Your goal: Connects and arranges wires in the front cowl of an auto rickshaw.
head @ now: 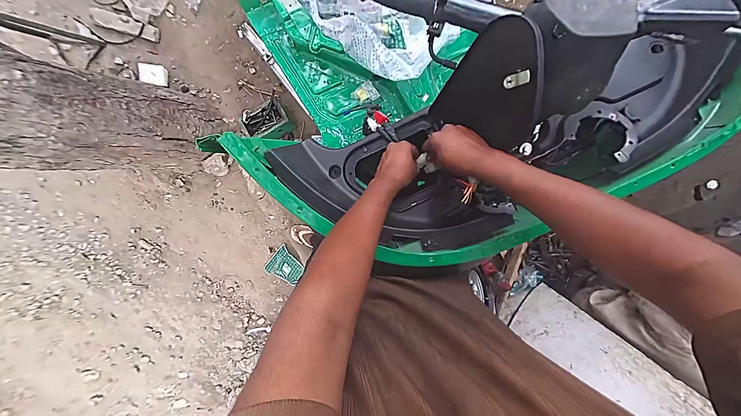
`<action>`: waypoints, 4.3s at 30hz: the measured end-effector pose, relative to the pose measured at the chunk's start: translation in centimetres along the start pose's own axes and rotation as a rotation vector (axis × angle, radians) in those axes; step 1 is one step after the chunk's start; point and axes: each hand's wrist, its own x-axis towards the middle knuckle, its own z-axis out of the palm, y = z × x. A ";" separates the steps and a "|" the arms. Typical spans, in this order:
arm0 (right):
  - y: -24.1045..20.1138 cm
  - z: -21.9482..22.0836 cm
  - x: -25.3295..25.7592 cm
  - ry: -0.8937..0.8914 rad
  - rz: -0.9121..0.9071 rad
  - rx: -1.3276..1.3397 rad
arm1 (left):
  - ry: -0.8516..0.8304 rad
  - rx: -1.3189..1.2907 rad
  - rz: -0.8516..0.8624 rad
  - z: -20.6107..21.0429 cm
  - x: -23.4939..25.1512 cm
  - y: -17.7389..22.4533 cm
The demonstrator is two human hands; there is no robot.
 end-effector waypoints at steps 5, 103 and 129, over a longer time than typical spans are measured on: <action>0.3 -1.4 0.5 -0.031 0.002 0.082 | 0.028 -0.017 0.041 -0.4 0.1 0.1; -5.1 -1.2 5.3 -0.378 0.282 0.003 | 0.235 -0.256 -0.329 -1.1 -4.1 1.5; -3.1 2.4 2.0 0.224 0.213 0.441 | 0.076 -0.336 -0.487 -3.2 -3.3 -1.0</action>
